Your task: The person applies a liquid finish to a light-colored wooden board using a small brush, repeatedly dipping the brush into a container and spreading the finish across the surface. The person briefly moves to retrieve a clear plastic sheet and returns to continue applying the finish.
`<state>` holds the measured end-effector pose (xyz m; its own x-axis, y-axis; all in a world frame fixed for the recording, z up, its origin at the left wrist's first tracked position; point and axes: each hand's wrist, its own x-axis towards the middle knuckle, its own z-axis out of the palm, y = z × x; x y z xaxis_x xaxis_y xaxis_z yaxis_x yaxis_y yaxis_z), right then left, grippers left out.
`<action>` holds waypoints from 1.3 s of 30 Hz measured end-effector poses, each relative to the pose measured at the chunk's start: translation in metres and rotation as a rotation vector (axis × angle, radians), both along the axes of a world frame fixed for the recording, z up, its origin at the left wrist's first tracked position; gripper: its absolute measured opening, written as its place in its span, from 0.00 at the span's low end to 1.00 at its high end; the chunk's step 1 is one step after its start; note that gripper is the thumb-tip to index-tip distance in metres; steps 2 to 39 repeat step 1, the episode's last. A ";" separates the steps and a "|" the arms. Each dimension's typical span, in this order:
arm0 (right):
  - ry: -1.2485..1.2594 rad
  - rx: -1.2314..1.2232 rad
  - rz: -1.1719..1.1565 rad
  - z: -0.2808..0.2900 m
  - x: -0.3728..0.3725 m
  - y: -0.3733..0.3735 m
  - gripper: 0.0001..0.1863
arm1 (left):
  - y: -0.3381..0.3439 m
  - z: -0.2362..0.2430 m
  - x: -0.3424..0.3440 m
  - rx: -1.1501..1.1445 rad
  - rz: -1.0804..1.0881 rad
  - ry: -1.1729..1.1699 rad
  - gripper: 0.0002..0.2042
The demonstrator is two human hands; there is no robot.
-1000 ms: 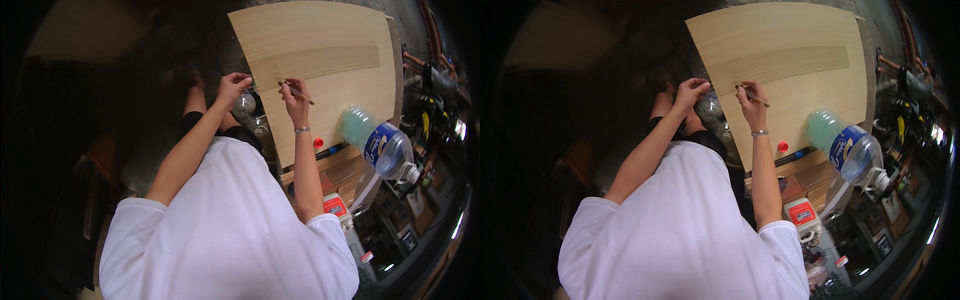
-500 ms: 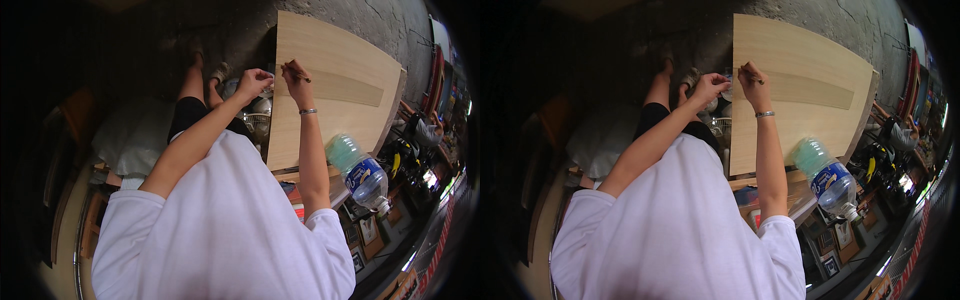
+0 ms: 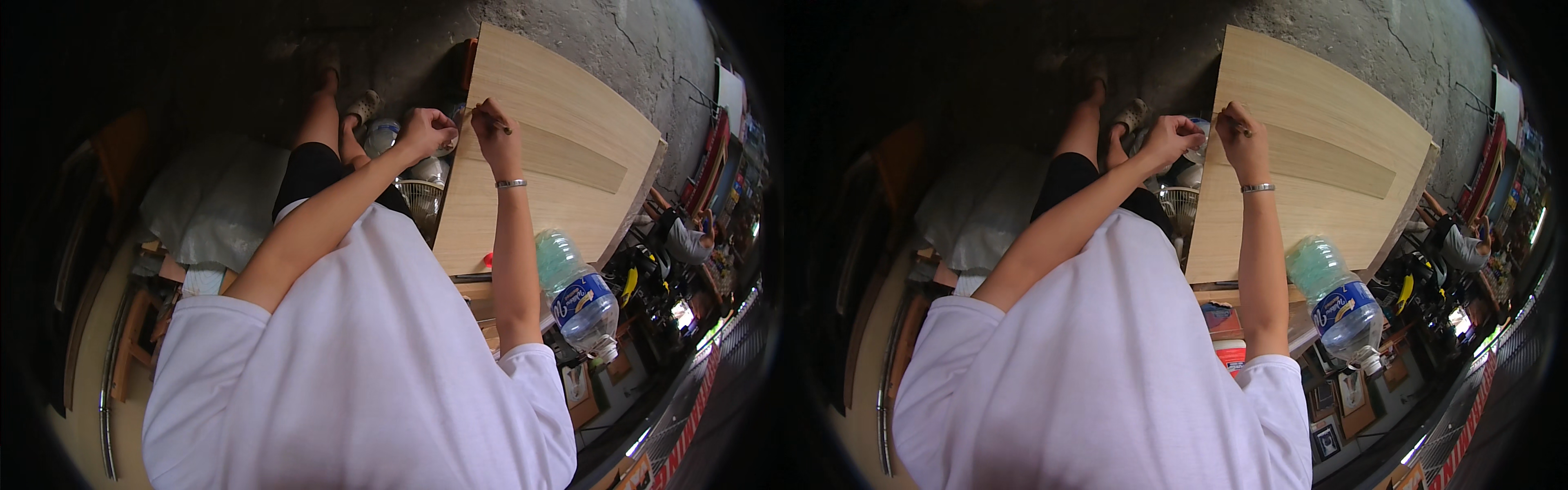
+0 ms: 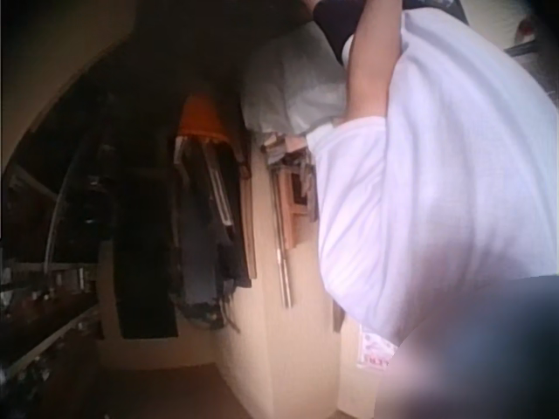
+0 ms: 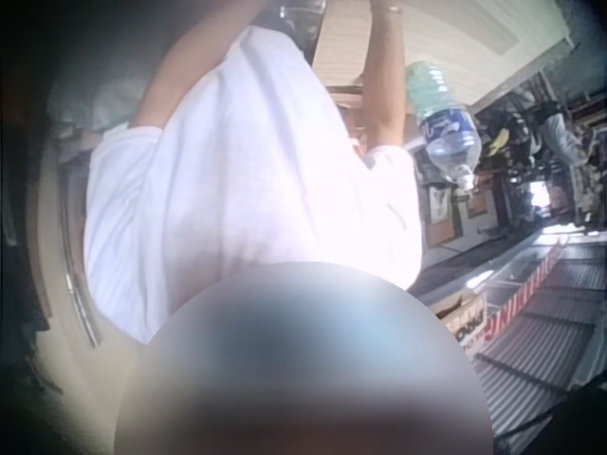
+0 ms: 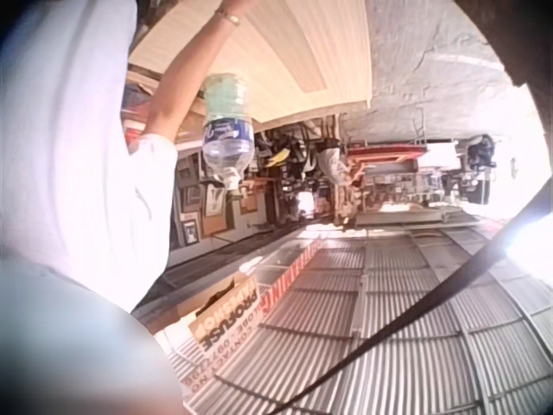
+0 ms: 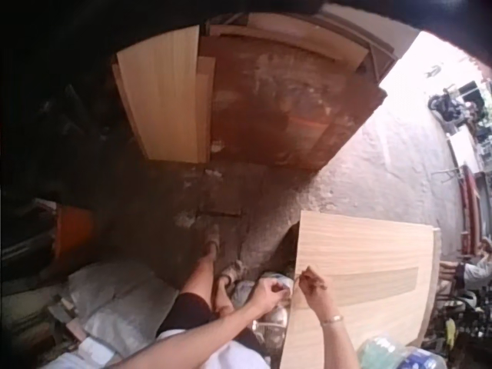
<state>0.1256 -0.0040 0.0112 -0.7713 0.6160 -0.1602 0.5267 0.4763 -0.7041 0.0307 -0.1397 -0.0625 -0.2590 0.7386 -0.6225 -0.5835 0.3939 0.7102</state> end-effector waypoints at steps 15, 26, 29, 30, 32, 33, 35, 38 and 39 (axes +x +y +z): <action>-0.027 0.035 0.024 -0.001 0.000 0.002 0.05 | 0.000 -0.002 0.001 0.011 0.003 -0.016 0.08; -0.027 0.035 0.024 -0.001 0.000 0.002 0.05 | 0.000 -0.002 0.001 0.011 0.003 -0.016 0.08; -0.027 0.035 0.024 -0.001 0.000 0.002 0.05 | 0.000 -0.002 0.001 0.011 0.003 -0.016 0.08; -0.027 0.035 0.024 -0.001 0.000 0.002 0.05 | 0.000 -0.002 0.001 0.011 0.003 -0.016 0.08; -0.027 0.035 0.024 -0.001 0.000 0.002 0.05 | 0.000 -0.002 0.001 0.011 0.003 -0.016 0.08; -0.027 0.035 0.024 -0.001 0.000 0.002 0.05 | 0.000 -0.002 0.001 0.011 0.003 -0.016 0.08; -0.027 0.035 0.024 -0.001 0.000 0.002 0.05 | 0.000 -0.002 0.001 0.011 0.003 -0.016 0.08; -0.027 0.035 0.024 -0.001 0.000 0.002 0.05 | 0.000 -0.002 0.001 0.011 0.003 -0.016 0.08; -0.027 0.035 0.024 -0.001 0.000 0.002 0.05 | 0.000 -0.002 0.001 0.011 0.003 -0.016 0.08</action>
